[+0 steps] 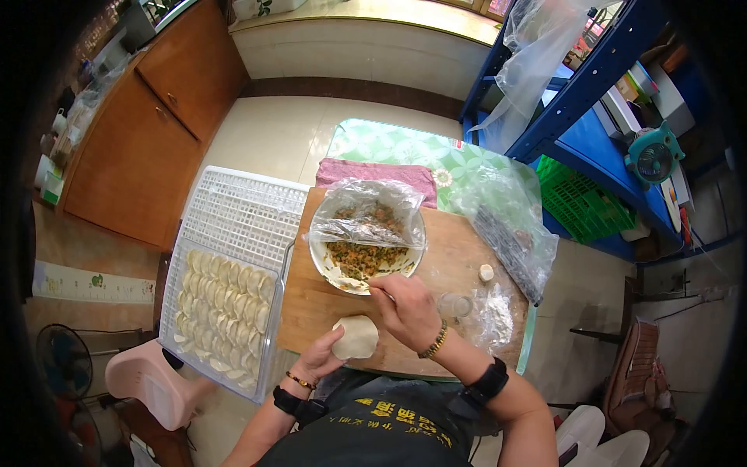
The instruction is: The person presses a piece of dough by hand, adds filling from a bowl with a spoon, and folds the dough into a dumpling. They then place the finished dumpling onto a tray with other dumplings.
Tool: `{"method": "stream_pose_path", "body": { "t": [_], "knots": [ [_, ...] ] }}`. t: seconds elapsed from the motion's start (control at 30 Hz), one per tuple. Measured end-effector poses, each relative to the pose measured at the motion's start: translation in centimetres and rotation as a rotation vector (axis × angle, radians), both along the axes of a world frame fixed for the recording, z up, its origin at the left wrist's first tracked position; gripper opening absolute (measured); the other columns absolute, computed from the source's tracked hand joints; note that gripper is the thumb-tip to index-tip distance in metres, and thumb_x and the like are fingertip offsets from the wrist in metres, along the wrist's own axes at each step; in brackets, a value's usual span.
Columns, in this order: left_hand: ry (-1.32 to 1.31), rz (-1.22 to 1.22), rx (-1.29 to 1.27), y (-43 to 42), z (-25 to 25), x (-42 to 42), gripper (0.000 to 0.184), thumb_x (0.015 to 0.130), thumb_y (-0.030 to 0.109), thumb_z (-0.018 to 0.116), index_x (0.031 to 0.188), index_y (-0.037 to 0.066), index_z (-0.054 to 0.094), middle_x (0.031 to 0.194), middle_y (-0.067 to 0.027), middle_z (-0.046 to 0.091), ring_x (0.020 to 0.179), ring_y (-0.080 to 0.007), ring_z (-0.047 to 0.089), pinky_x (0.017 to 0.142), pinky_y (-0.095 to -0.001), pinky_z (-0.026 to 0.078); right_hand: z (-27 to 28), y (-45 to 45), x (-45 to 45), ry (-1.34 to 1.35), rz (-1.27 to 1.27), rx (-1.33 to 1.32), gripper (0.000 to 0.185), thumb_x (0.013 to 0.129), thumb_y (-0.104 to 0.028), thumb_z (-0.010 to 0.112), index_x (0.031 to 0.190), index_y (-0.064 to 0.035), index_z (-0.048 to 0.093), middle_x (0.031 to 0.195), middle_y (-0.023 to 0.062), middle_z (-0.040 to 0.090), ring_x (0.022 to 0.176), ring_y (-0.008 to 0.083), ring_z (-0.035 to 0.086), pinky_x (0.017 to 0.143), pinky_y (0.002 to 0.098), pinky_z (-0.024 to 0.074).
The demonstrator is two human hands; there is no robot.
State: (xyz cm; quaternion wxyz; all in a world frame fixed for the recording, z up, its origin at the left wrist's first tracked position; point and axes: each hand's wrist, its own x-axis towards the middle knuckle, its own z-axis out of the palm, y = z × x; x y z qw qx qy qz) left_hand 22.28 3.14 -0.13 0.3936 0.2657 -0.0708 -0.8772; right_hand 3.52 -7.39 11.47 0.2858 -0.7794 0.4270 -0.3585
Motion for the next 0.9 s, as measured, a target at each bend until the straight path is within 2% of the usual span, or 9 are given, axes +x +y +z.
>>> {"method": "stream_pose_path", "body": {
  "t": [0.13,0.2,0.37,0.53,0.6,0.73,0.83,0.9],
  "knots": [
    [0.005,-0.007,0.002,-0.2,0.0,-0.2,0.058,0.097,0.039,0.049,0.14,0.002,0.036,0.133,-0.0167,0.052,0.122,-0.0299,0.052,0.105,-0.0419,0.04,1.8,1.1,-1.0,0.039,0.03,0.034,0.008,0.087,-0.012,0.062,0.093,-0.0066,0.065,0.082,0.0093,0.064,0.072,0.0282,0.06,0.065,0.0372,0.0425],
    [0.048,-0.002,0.016,-0.4,0.3,-0.2,0.053,0.099,0.033,0.048,0.14,0.001,0.036,0.132,-0.0153,0.053,0.12,-0.0278,0.054,0.104,-0.0401,0.041,1.1,1.3,-0.9,0.073,0.103,0.089,0.012,0.085,-0.005,0.063,0.096,-0.0035,0.064,0.084,0.0124,0.065,0.075,0.0296,0.061,0.069,0.0372,0.0458],
    [-0.003,-0.001,-0.01,-0.1,-0.1,-0.3,0.057,0.098,0.037,0.049,0.141,0.002,0.035,0.134,-0.0178,0.051,0.123,-0.0308,0.052,0.106,-0.0421,0.039,-3.1,-0.5,-1.0,0.261,0.121,-0.033,0.01,0.084,-0.011,0.063,0.093,-0.0076,0.061,0.079,0.0079,0.061,0.074,0.0276,0.06,0.067,0.0373,0.0429],
    [0.004,0.018,-0.004,0.1,-0.4,0.0,0.057,0.098,0.037,0.049,0.14,0.001,0.035,0.135,-0.0177,0.051,0.123,-0.031,0.051,0.107,-0.0429,0.038,-0.2,-0.7,-2.1,0.276,0.073,-0.058,0.01,0.085,-0.012,0.062,0.094,-0.0077,0.06,0.078,0.0077,0.06,0.073,0.0277,0.06,0.07,0.0392,0.0425],
    [0.024,0.006,-0.001,0.0,-0.8,0.0,0.057,0.098,0.037,0.049,0.141,0.002,0.035,0.135,-0.0166,0.05,0.124,-0.0305,0.051,0.106,-0.0432,0.038,0.8,0.0,-2.4,0.332,0.157,-0.052,0.008,0.085,-0.011,0.06,0.092,-0.0074,0.059,0.077,0.0082,0.059,0.073,0.0282,0.06,0.07,0.0406,0.0426],
    [0.011,0.012,0.016,0.0,-0.8,0.0,0.057,0.098,0.037,0.049,0.141,0.002,0.035,0.136,-0.0163,0.05,0.124,-0.0304,0.051,0.106,-0.0431,0.038,-1.0,0.1,-1.6,0.381,0.189,-0.07,0.007,0.085,-0.01,0.06,0.091,-0.0076,0.059,0.077,0.008,0.059,0.074,0.0275,0.06,0.069,0.0402,0.0427],
    [0.058,0.021,0.026,-0.2,-0.2,0.1,0.051,0.1,0.032,0.046,0.14,0.001,0.037,0.134,-0.014,0.052,0.122,-0.026,0.052,0.104,-0.0391,0.04,-2.5,-0.9,-1.1,0.411,0.088,-0.105,0.004,0.086,-0.008,0.059,0.09,-0.0072,0.06,0.077,0.0097,0.06,0.074,0.0291,0.06,0.068,0.0404,0.0447],
    [0.078,0.038,0.009,-0.1,0.1,0.2,0.051,0.1,0.031,0.047,0.14,0.001,0.037,0.133,-0.0139,0.052,0.122,-0.0257,0.052,0.104,-0.0389,0.04,-2.6,-0.9,-0.7,0.215,-0.046,-0.027,0.004,0.087,-0.009,0.058,0.088,-0.0051,0.06,0.076,0.0142,0.061,0.071,0.0337,0.061,0.065,0.042,0.047]
  ]
}}
